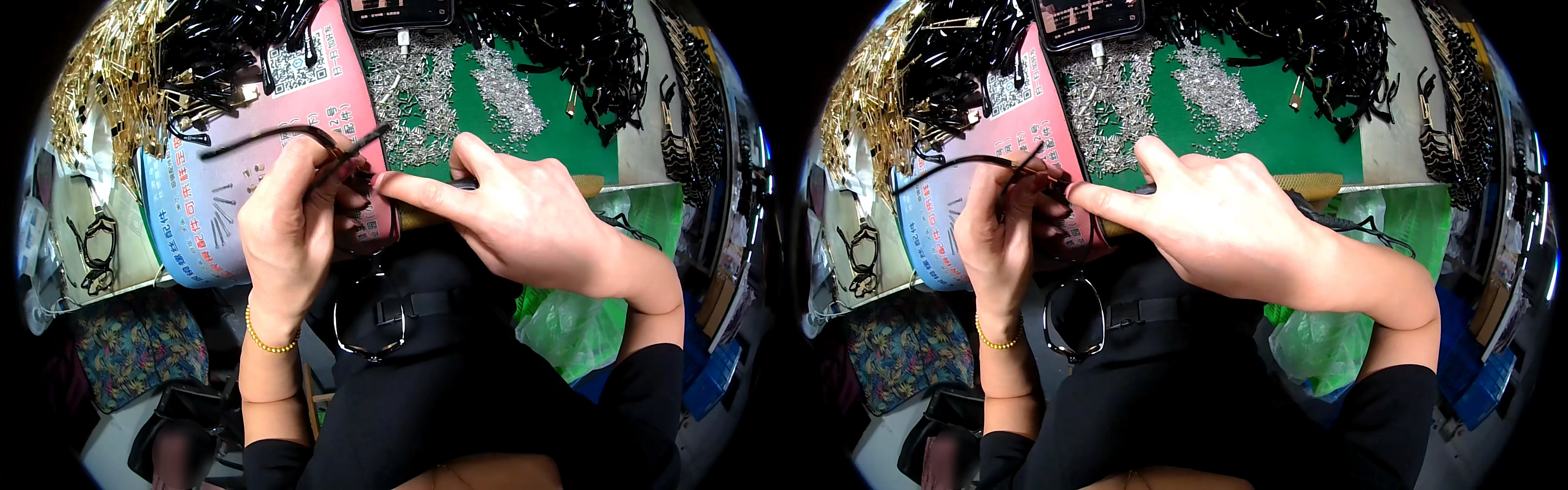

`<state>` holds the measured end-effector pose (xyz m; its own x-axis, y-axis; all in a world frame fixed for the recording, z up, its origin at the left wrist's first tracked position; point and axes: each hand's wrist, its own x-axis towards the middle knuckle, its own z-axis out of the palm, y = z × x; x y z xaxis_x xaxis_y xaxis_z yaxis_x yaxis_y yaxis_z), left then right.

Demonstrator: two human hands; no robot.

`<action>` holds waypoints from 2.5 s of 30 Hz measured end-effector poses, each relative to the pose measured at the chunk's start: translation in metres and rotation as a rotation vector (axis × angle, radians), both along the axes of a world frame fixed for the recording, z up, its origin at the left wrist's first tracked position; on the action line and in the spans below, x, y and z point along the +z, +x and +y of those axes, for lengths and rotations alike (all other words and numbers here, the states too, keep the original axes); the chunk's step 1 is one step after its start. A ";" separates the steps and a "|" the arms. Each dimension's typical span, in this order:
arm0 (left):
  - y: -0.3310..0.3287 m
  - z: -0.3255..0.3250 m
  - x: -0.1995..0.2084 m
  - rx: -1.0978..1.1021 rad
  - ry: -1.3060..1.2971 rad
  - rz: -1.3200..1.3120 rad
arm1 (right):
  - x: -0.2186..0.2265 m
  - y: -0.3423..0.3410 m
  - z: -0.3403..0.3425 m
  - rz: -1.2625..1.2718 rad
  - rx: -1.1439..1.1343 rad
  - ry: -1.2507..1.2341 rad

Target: The person repeatedly assembles eyeglasses by inserting small metal pins into the temples using a wooden-handled tool. They pick up a pair of glasses, insert a pin into the hinge, and place the assembled glasses on the table, repeating this process multiple times.

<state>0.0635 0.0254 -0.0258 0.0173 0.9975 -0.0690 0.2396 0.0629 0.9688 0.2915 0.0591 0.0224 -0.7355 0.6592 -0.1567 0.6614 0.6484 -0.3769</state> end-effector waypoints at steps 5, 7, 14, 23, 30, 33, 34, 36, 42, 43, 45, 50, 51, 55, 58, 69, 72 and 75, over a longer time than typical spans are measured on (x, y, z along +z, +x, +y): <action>0.003 -0.001 0.002 0.022 0.001 0.012 | 0.001 -0.001 0.003 -0.038 0.017 -0.042; -0.002 -0.003 -0.011 -0.022 0.126 0.109 | 0.001 -0.002 0.004 -0.026 0.022 -0.052; -0.002 0.001 -0.006 -0.056 0.149 0.255 | 0.003 -0.004 0.005 -0.034 0.029 -0.032; 0.006 -0.001 -0.010 0.025 0.154 0.238 | -0.005 -0.008 0.003 0.007 0.002 0.028; 0.007 -0.002 -0.008 0.045 0.134 0.184 | -0.010 -0.012 -0.005 -0.006 -0.011 0.186; 0.005 -0.002 -0.009 0.019 0.186 0.204 | -0.012 -0.012 -0.006 0.015 -0.024 0.187; 0.005 -0.002 -0.010 0.025 0.176 0.182 | -0.012 -0.012 -0.006 0.021 -0.027 0.178; 0.005 -0.003 -0.012 0.033 0.159 0.139 | -0.011 -0.013 -0.006 0.007 -0.032 0.183; 0.005 -0.001 -0.006 0.027 0.132 0.153 | -0.011 -0.017 -0.012 -0.070 -0.017 0.304; 0.005 0.000 -0.005 0.025 0.115 0.139 | -0.011 -0.017 -0.012 -0.088 -0.002 0.346; 0.004 0.000 -0.007 0.020 0.078 0.110 | -0.013 -0.016 -0.007 -0.106 0.043 0.434; 0.003 0.001 -0.009 0.005 0.122 0.136 | -0.019 -0.011 0.015 -0.088 0.145 0.535; 0.003 0.001 -0.010 0.002 0.136 0.127 | -0.022 -0.011 0.018 -0.057 0.153 0.538; 0.004 0.002 -0.006 0.016 0.059 0.098 | -0.030 -0.011 0.019 0.007 0.158 0.524; 0.005 0.001 -0.002 0.032 0.016 0.080 | -0.029 -0.014 0.017 0.036 0.129 0.474; 0.003 0.056 -0.015 0.362 0.467 -0.087 | 0.006 0.040 -0.009 -0.087 -0.200 0.120; -0.003 0.030 -0.001 0.517 0.408 -0.047 | 0.004 0.045 -0.014 -0.135 -0.201 0.146; -0.013 0.011 0.007 0.499 0.225 -0.478 | 0.002 0.047 -0.014 -0.115 -0.209 0.140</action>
<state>0.0505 0.0361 -0.0189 -0.4664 0.8837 0.0402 -0.2186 -0.1592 0.9628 0.3386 0.0452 0.0240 -0.5639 0.8158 -0.1284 0.8197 0.5338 -0.2080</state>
